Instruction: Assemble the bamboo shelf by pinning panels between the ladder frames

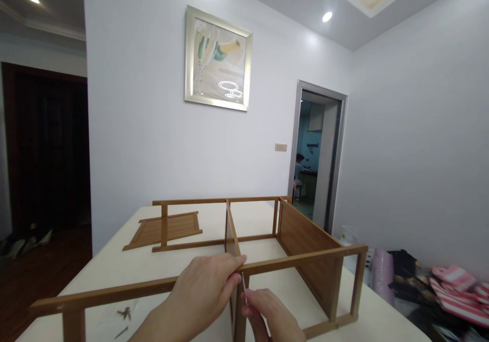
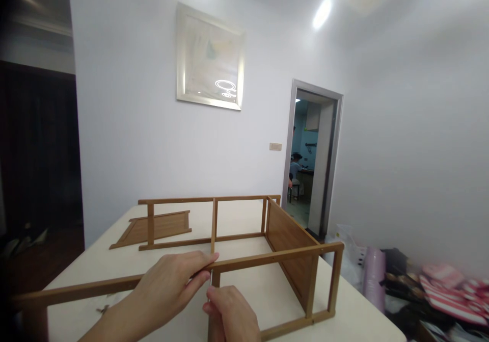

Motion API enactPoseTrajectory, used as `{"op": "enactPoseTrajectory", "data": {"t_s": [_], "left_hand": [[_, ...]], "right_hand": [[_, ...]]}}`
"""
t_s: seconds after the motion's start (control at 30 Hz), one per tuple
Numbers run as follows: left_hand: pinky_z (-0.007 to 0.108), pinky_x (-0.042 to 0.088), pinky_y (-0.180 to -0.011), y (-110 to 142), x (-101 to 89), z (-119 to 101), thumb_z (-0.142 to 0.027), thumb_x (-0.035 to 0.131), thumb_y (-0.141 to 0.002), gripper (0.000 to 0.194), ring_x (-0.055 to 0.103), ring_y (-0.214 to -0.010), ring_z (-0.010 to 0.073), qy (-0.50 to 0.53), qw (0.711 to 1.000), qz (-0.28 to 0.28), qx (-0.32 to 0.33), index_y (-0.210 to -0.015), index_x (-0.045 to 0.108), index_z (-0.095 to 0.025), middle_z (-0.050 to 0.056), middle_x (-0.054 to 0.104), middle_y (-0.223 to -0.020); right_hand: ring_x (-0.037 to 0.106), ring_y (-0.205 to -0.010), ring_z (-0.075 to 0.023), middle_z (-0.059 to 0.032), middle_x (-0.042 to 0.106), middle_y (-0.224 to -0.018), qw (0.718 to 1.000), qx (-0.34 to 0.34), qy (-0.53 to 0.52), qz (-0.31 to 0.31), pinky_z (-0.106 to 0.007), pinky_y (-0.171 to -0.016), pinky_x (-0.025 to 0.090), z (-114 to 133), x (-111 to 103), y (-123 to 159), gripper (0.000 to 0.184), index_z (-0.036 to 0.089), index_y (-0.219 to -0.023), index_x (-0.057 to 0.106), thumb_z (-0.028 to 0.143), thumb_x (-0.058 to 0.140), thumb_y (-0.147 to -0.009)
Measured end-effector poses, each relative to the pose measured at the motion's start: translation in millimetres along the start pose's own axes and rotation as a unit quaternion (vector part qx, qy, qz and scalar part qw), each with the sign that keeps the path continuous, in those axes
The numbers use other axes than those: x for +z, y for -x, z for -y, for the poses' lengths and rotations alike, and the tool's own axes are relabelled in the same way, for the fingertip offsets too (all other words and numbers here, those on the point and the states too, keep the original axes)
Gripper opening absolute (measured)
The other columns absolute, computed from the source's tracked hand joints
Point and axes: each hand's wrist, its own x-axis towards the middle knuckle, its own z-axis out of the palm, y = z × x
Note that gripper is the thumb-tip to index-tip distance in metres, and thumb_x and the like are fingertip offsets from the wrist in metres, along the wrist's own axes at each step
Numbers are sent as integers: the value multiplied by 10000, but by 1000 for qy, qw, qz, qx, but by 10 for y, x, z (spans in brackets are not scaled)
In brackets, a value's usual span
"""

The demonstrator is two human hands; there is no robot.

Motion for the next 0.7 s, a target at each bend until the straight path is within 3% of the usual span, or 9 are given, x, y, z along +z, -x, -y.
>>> {"op": "enactPoseTrajectory", "data": {"t_s": [0.1, 0.23, 0.37, 0.5, 0.57, 0.7], "left_hand": [[345, 503, -777, -2, -7, -7, -256, 418, -932, 374, 685, -896, 235, -4, 1000, 1, -2, -1253, 598, -326, -1, 726, -999], [345, 506, -777, 5, -10, -7, -261, 422, -933, 379, 688, -895, 234, -5, 1000, 6, -3, -1265, 591, -329, -2, 727, -994], [343, 508, -782, 4, -17, -8, -260, 418, -936, 379, 687, -912, 234, -3, 1000, 4, -2, -1269, 590, -316, 5, 727, -1021], [350, 509, -774, 3, -20, -6, -264, 416, -937, 378, 687, -892, 235, -5, 1000, 5, 0, -1269, 590, -311, 3, 727, -993], [356, 509, -769, 3, -20, -5, -270, 408, -939, 377, 685, -892, 240, -9, 1000, 6, -1, -1266, 591, -312, 3, 725, -997], [335, 502, -774, -1, -25, -8, -274, 405, -939, 383, 682, -898, 230, -12, 1000, 7, -4, -1276, 585, -310, 12, 725, -1006]], "right_hand": [[650, -639, -174, -55, 691, -733, 1000, -24, 1, -8, -264, -548, 540, -39, 43, 61, 163, 230, -1024, 611, 132, 527, -924], [658, -709, -181, -77, 696, -815, 1000, -7, 12, -25, -281, -600, 550, 9, 23, 42, 213, 227, -1018, 620, 74, 542, -892], [607, -626, -149, -38, 628, -729, 999, 41, 12, 2, -242, -550, 498, 86, -68, -58, 141, 217, -813, 609, 94, 559, -860], [615, -667, -153, -39, 609, -747, 991, 125, -51, 26, -241, -593, 504, 65, -120, -88, 199, 210, -680, 589, 253, 596, -874], [631, -679, -159, -46, 636, -750, 976, 179, -122, 28, -241, -603, 523, 42, -114, -72, 210, 208, -709, 625, 348, 629, -865], [629, -590, -144, -27, 661, -677, 950, 251, -185, 25, -215, -535, 533, 58, -95, -37, 270, 203, -1020, 688, 420, 629, -871]]}}
